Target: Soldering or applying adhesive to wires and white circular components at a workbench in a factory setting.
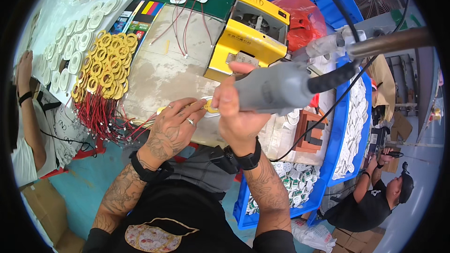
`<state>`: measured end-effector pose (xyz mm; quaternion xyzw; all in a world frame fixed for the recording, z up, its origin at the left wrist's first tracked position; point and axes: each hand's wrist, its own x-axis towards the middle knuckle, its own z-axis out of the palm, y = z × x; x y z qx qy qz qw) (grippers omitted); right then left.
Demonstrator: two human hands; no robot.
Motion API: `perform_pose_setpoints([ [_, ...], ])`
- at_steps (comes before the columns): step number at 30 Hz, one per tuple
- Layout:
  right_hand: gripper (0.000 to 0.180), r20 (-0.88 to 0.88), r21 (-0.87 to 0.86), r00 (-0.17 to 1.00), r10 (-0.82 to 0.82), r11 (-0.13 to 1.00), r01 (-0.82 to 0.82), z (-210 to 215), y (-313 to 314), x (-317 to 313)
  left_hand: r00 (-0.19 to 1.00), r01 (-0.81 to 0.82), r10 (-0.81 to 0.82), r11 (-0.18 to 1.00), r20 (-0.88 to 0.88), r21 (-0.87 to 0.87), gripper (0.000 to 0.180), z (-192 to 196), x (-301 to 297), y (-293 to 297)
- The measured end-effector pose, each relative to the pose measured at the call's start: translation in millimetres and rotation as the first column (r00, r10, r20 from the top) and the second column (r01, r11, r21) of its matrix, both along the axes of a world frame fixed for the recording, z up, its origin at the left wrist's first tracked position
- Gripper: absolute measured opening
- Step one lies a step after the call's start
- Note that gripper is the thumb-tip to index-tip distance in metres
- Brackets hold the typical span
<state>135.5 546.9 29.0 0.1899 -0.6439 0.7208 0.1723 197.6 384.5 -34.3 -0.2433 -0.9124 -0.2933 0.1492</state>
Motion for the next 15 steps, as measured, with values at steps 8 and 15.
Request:
perform_pose_setpoints([
  [8, 0.058, 0.084, -0.042, 0.996, 0.015, 0.999, -0.012, -17.0, -10.5, 8.7, 1.000, -0.014, 0.013, 1.000, 0.026, 0.020, 0.033, -3.0, 0.6, -0.3],
  [15, 0.054, 0.076, -0.069, 0.996, 0.045, 0.997, -0.040, -19.5, -10.2, 7.8, 1.000, 0.004, -0.005, 0.999, 0.002, 0.046, 0.033, -5.0, -1.1, -1.1],
])
